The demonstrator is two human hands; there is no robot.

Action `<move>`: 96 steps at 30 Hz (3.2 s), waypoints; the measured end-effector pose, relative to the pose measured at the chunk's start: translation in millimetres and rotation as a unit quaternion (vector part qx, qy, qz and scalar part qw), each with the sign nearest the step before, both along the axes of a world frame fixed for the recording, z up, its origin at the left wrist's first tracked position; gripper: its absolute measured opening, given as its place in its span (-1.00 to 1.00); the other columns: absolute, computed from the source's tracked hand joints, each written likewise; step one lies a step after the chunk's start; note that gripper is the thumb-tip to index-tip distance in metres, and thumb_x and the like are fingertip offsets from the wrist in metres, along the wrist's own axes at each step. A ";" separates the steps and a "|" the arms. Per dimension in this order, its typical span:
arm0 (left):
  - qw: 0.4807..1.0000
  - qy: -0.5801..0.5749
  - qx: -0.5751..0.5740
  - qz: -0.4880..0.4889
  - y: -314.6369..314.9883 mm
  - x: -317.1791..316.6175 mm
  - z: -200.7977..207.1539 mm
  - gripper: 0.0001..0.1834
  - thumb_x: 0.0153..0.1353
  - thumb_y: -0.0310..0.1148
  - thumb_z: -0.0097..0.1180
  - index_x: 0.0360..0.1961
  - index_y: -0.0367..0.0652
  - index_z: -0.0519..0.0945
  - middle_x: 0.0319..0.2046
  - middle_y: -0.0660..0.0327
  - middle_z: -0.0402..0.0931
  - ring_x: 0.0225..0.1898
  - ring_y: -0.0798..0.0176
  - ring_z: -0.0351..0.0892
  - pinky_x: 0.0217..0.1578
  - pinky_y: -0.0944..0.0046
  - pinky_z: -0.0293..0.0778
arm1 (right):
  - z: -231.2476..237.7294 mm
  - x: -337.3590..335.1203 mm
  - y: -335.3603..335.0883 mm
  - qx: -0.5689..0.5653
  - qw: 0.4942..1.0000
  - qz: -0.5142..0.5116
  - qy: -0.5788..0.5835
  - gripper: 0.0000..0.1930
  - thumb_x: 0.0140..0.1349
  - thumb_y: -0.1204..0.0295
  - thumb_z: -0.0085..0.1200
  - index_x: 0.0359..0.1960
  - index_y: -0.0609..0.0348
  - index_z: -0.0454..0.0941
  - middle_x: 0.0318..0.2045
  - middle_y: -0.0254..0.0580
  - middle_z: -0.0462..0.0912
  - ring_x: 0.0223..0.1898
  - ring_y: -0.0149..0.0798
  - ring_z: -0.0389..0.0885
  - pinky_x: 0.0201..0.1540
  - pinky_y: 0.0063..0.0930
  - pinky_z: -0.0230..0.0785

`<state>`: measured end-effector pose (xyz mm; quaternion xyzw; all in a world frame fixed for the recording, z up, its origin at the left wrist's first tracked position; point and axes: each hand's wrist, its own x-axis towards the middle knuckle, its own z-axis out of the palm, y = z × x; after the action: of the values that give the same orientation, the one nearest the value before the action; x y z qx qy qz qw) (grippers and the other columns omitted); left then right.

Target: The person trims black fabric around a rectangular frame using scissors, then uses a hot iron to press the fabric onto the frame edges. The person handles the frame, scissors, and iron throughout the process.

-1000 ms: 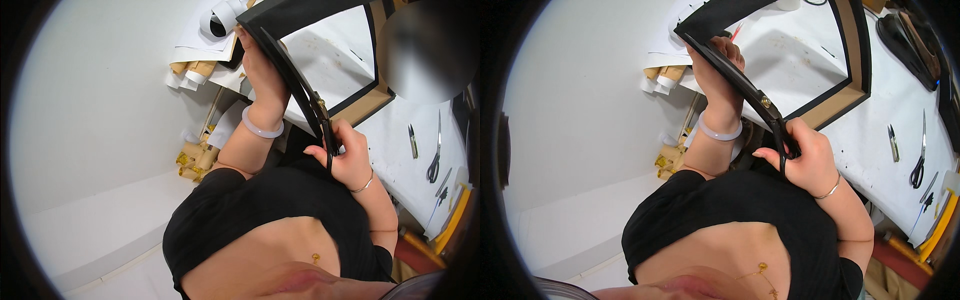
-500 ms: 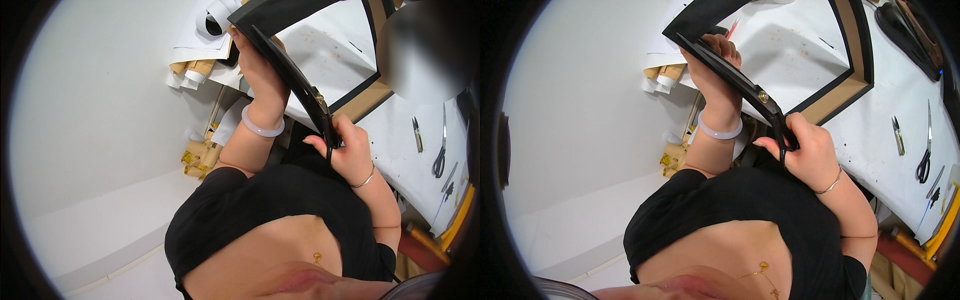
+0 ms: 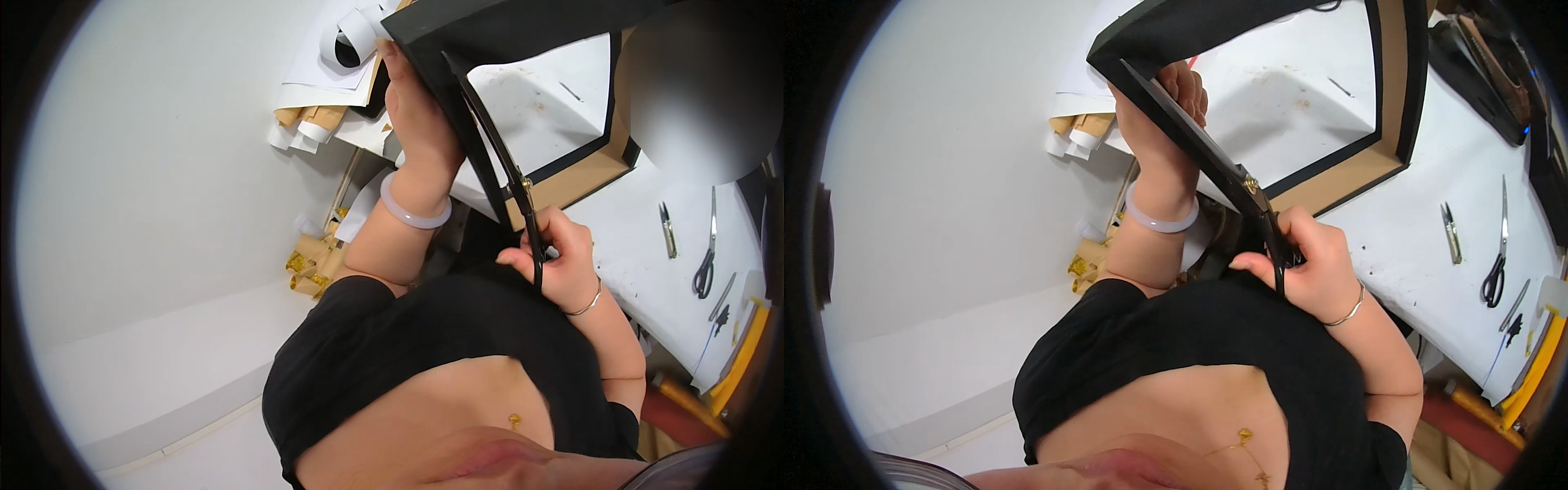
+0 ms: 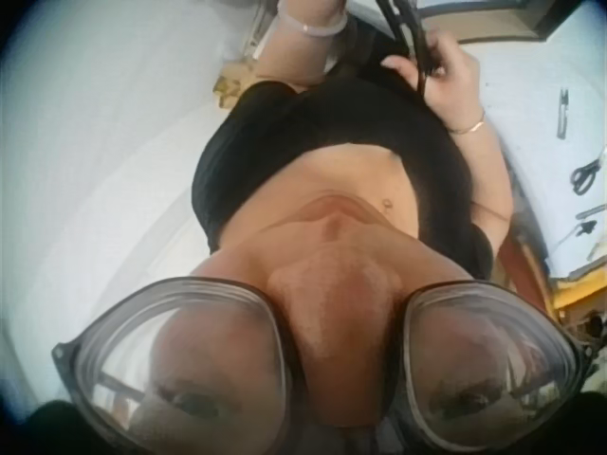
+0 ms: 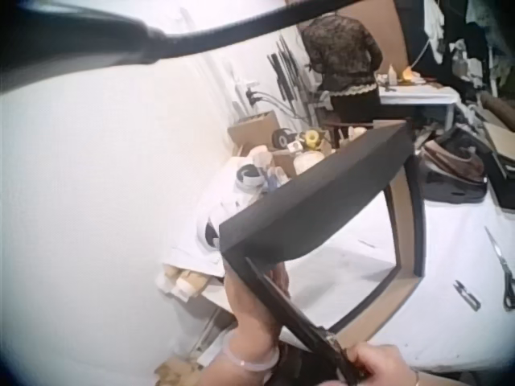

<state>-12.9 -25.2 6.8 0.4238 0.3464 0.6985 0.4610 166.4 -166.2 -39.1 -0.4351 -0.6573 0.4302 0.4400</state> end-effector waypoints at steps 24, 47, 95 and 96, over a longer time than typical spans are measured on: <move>0.977 0.075 0.160 -0.117 36.3 -10.9 -6.0 -0.47 0.54 0.07 -0.11 0.01 -0.27 0.50 -0.36 0.18 0.59 -0.46 0.37 0.58 -0.44 0.46 0.46 | 17.9 35.4 -28.8 0.140 0.962 -0.072 -0.222 -0.35 -0.08 -0.07 0.56 -0.37 0.13 0.39 -0.67 -0.32 0.48 -0.67 -0.27 0.48 -0.55 -0.48 0.37; 0.679 0.618 0.324 0.228 -92.3 -3.5 76.4 -0.11 -0.16 -0.34 0.56 0.26 -0.25 0.42 0.21 0.01 0.49 0.25 -0.06 0.48 0.39 -0.32 0.15 | 0.4 72.4 -78.2 0.173 0.974 -0.097 -0.108 -0.39 0.00 0.00 0.57 -0.31 0.18 0.42 -0.61 -0.26 0.58 -0.59 -0.31 0.60 -0.48 -0.54 0.44; 0.640 0.519 0.498 0.272 -110.0 -12.8 65.5 -0.70 -0.08 -0.65 0.49 -0.25 -0.23 0.76 -0.27 0.23 0.62 -0.45 0.31 0.57 -0.52 0.39 0.44 | 25.7 119.1 -39.8 -0.317 0.863 0.313 0.238 -0.51 0.06 0.23 0.56 -0.25 0.22 0.45 -0.46 -0.35 0.55 -0.48 -0.51 0.52 -0.45 -0.65 0.36; 0.640 0.521 0.495 0.272 -111.0 -12.6 65.8 -0.70 -0.08 -0.64 0.49 -0.25 -0.23 0.77 -0.27 0.23 0.62 -0.45 0.31 0.57 -0.52 0.39 0.44 | 26.0 118.6 -36.3 -0.318 0.857 0.323 0.244 -0.51 0.06 0.22 0.56 -0.24 0.22 0.46 -0.46 -0.35 0.55 -0.49 -0.51 0.52 -0.46 -0.66 0.35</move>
<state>-25.5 -136.2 72.6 0.7694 0.2315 0.5226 -0.2850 285.1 -202.4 -13.1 -0.1954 -0.4603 0.8259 0.2603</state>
